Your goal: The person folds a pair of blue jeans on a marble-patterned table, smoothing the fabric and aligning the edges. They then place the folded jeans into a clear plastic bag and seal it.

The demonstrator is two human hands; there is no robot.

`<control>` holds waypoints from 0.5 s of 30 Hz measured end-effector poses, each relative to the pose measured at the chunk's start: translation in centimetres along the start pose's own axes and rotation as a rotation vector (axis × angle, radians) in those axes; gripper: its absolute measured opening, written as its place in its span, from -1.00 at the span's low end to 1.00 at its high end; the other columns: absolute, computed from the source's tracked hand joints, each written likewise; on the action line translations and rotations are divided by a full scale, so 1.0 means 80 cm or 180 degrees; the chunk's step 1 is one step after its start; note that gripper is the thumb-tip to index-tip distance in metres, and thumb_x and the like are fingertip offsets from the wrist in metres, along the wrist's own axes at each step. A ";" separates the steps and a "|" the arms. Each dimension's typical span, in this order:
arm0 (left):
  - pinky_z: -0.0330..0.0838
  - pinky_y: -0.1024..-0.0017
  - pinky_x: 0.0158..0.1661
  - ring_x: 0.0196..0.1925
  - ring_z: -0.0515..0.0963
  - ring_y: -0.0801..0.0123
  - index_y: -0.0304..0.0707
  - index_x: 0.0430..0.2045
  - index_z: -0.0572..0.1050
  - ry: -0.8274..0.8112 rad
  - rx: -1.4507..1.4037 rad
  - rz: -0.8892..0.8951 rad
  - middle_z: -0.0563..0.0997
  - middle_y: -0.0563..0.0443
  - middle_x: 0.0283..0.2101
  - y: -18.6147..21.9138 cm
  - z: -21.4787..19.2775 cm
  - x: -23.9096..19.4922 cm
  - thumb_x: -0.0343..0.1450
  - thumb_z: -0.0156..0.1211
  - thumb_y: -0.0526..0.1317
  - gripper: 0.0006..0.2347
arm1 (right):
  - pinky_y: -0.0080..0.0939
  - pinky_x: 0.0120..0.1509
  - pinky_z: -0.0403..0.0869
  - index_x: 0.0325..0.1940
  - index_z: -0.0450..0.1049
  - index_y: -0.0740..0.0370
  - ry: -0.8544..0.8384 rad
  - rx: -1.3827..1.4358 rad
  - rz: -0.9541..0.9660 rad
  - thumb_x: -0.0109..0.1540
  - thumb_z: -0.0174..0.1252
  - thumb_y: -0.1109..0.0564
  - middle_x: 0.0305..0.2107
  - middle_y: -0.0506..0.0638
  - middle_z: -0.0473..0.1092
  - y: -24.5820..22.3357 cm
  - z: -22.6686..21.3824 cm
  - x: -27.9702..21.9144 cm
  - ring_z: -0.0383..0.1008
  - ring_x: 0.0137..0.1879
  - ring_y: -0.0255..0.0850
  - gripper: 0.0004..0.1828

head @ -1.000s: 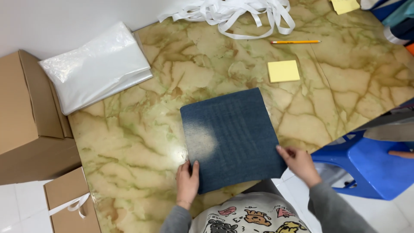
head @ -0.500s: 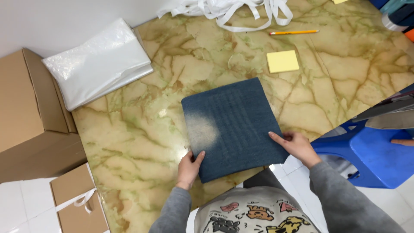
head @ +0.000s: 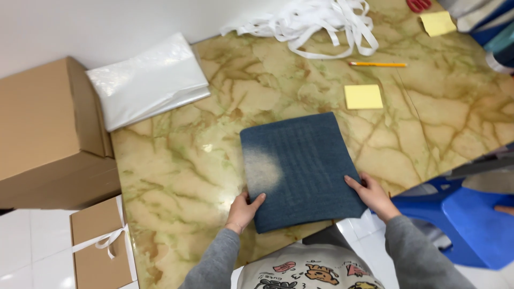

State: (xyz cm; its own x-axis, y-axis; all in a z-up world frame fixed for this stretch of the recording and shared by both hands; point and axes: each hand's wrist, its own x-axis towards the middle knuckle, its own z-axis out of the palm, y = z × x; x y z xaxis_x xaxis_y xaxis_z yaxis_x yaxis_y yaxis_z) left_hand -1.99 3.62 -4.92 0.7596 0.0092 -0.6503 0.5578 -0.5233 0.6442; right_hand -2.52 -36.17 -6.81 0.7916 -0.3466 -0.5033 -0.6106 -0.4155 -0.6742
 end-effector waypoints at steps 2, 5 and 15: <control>0.46 0.03 0.27 0.35 0.49 -0.15 -0.41 0.20 0.50 0.0064 0.0011 -0.0034 0.60 -0.39 0.19 0.002 -0.004 0.004 0.41 0.22 0.32 -0.28 | 0.04 0.08 0.51 0.00 0.65 0.22 0.0265 -0.0533 -0.0118 0.21 0.35 -0.44 -0.15 0.24 0.54 0.004 -0.004 0.000 0.56 0.05 0.10 -0.31; 0.48 0.05 0.25 0.32 0.53 -0.10 -0.34 0.11 0.57 0.0201 0.0103 -0.0062 0.64 -0.33 0.13 -0.004 -0.004 0.015 0.43 0.12 0.38 -0.30 | 0.14 0.22 0.54 0.19 0.59 0.16 0.0550 -0.0864 -0.0079 0.13 0.38 -0.55 -0.01 0.27 0.56 0.006 -0.003 0.004 0.58 0.18 0.19 -0.14; 0.46 0.11 -0.12 -0.10 0.68 -0.02 -0.11 -0.48 0.62 0.1148 0.0030 -0.0290 0.71 -0.18 -0.26 -0.113 -0.045 0.006 0.38 0.12 0.40 -0.47 | -0.01 -0.09 0.55 0.17 0.48 0.37 -0.0377 0.0109 0.0055 0.09 0.49 0.03 -0.24 0.38 0.60 -0.090 0.080 -0.002 0.63 -0.16 0.11 -0.35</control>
State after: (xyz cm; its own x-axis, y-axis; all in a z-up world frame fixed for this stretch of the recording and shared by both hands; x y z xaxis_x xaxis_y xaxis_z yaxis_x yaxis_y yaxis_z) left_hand -5.48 11.40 -9.59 0.7769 0.3549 -0.5200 0.6267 -0.5143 0.5854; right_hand 1.92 -27.79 -5.35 0.7795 -0.2509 -0.5740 -0.6247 -0.3806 -0.6819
